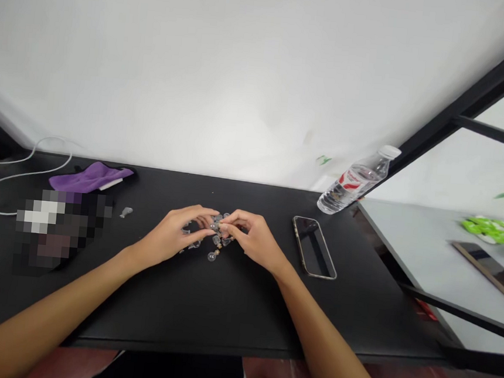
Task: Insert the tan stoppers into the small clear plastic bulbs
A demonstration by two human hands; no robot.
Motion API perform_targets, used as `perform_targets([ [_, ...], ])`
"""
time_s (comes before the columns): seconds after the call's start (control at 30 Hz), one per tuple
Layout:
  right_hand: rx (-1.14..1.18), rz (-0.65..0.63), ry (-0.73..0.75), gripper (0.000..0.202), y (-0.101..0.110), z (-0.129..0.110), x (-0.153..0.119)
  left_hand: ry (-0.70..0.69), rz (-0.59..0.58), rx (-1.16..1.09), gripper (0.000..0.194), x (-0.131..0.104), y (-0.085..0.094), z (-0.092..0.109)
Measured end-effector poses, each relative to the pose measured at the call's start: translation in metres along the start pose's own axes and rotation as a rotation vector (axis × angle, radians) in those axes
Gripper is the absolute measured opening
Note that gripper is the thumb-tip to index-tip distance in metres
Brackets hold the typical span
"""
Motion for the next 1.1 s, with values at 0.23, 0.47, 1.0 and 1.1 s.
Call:
perform_targets([
  [0.23, -0.305, -0.037, 0.130, 0.009, -0.003, -0.007, -0.003, 0.031, -0.277, 0.346, 0.016, 0.001, 0.024, 0.005],
  [0.47, -0.455, -0.145, 0.159, 0.002, -0.011, -0.008, -0.006, 0.002, -0.390, 0.500, 0.017, -0.002, 0.017, 0.007],
  [1.0, -0.468, -0.247, -0.153, 0.027, 0.059, 0.003, -0.010, -0.059, -0.168, 0.427, 0.007, 0.000, 0.007, 0.006],
  [1.1, -0.451, -0.364, -0.274, 0.036, 0.068, 0.005, -0.015, -0.089, -0.157, 0.436, 0.012, 0.000, 0.003, 0.007],
])
Point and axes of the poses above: each hand's wrist, its own x-axis towards the middle knuckle, its own y-axis out of the back of the hand, z = x × y, the point moved 3 cm from there along x, towards the middle knuckle, and after that the axes turned 2 degrees about -y, right-handed, at the moved point
